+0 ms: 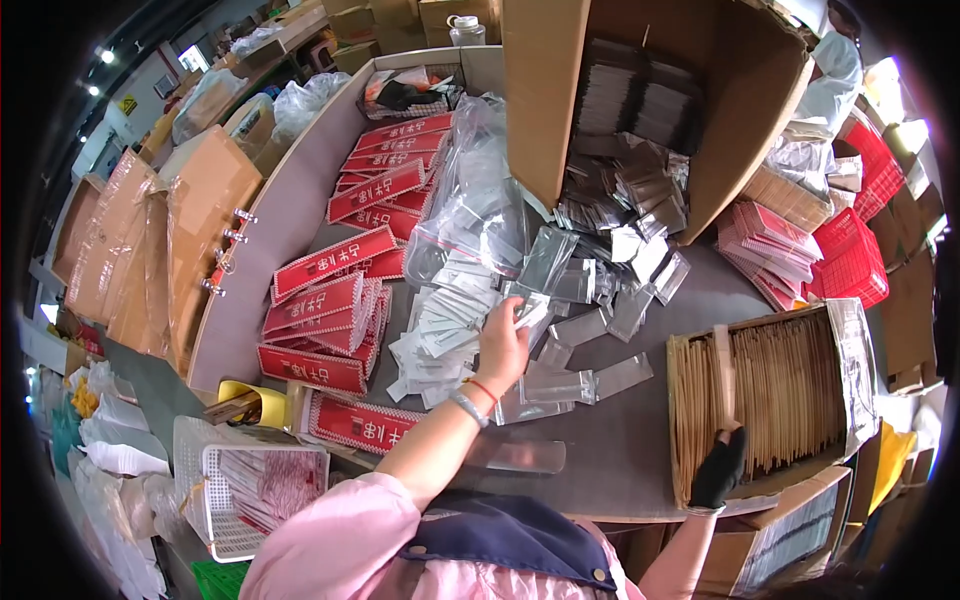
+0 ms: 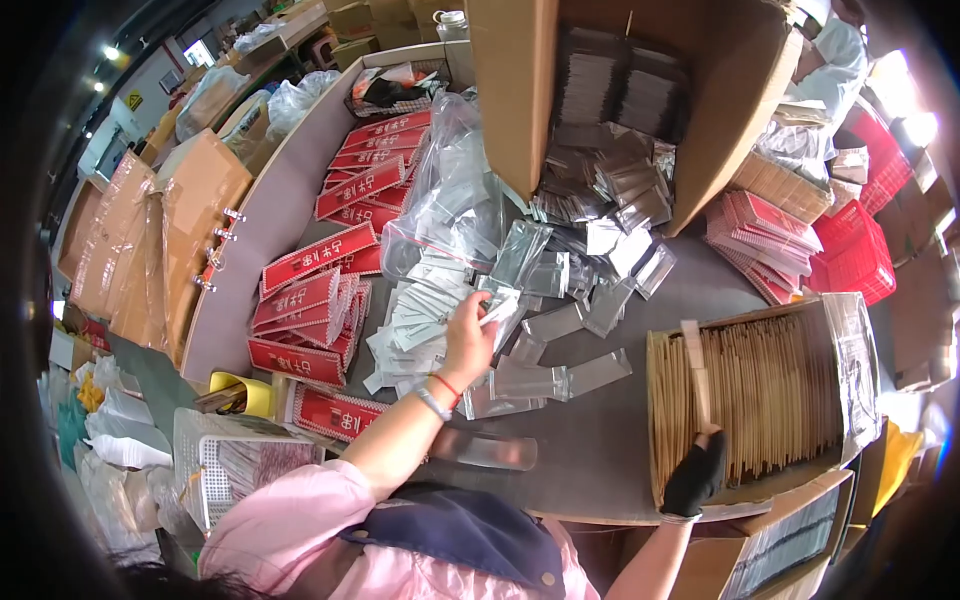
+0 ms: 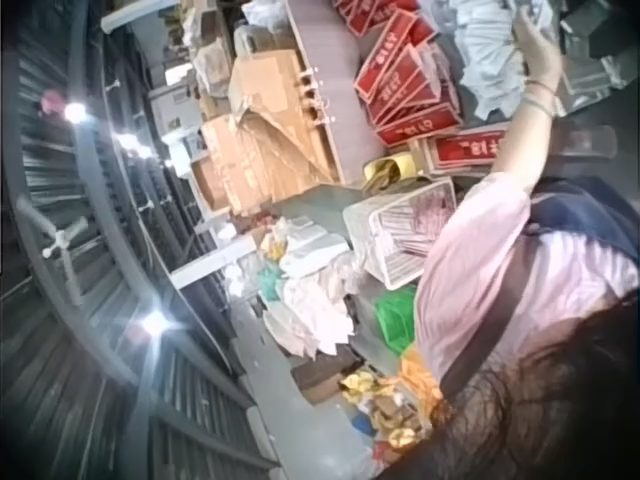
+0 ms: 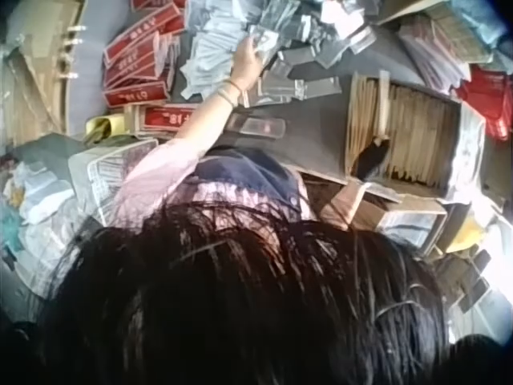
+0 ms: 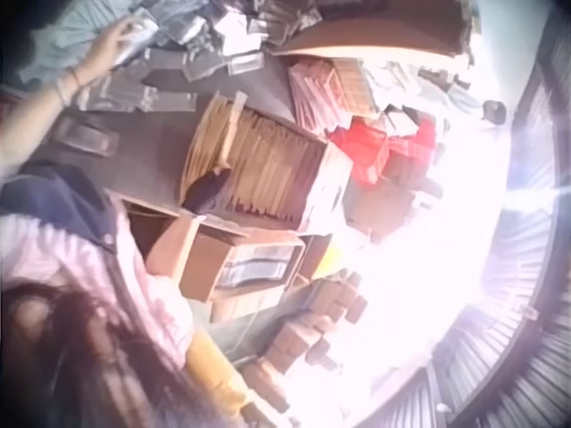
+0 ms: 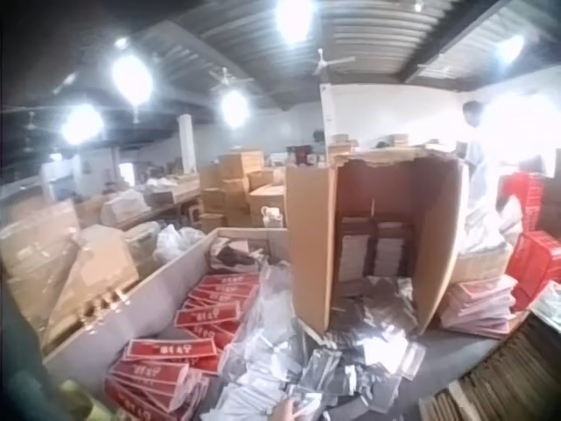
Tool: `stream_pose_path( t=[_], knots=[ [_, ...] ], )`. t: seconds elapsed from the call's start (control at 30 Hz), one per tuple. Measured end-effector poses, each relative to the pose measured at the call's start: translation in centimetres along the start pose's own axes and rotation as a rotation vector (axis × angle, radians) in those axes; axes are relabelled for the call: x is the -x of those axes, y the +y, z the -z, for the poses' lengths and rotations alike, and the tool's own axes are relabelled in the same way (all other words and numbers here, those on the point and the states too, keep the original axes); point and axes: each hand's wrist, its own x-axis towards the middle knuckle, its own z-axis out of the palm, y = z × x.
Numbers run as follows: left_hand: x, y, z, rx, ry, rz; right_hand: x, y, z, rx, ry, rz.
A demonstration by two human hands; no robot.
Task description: Packing individual silver food packets into red branded pouches using a small stick.
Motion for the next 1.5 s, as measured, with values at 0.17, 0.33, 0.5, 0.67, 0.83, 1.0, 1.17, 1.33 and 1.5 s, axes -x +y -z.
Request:
stream_pose_path(
  t=[0.17,0.33,0.5,0.67,0.83,1.0,1.17,1.33,1.5],
  knots=[
    [3.3,3.6,8.2,0.406,-0.591,0.105,2.6,-3.5,-1.1,-0.034,-0.277,0.067],
    [12.6,1.5,10.5,-0.130,-0.651,-0.209,5.4,-10.1,-5.0,-0.001,-0.748,0.308],
    [13.0,0.9,15.5,-0.175,-0.491,-0.129,7.2,-9.4,-6.2,0.154,-0.907,0.543],
    [14.1,-0.7,15.5,-0.205,-0.555,-0.193,9.1,-10.3,-10.0,0.136,-0.946,0.759],
    [12.9,1.0,14.0,-0.222,-0.582,-0.195,10.2,-9.9,-12.4,-0.008,-0.897,0.629],
    [12.4,1.3,12.6,-0.209,-0.629,-0.231,13.4,-9.2,-14.1,-0.121,-0.745,0.254],
    [11.3,0.9,12.8,-0.236,-0.615,-0.326,13.0,-14.9,-12.8,-0.367,-0.888,0.294],
    [10.7,2.1,12.2,-0.391,-0.821,-0.560,11.4,-14.4,-12.2,0.294,-0.866,0.747],
    [4.5,5.9,18.3,-0.397,-0.681,-0.661,7.1,-18.1,-8.6,0.164,-0.718,0.828]
  ],
)
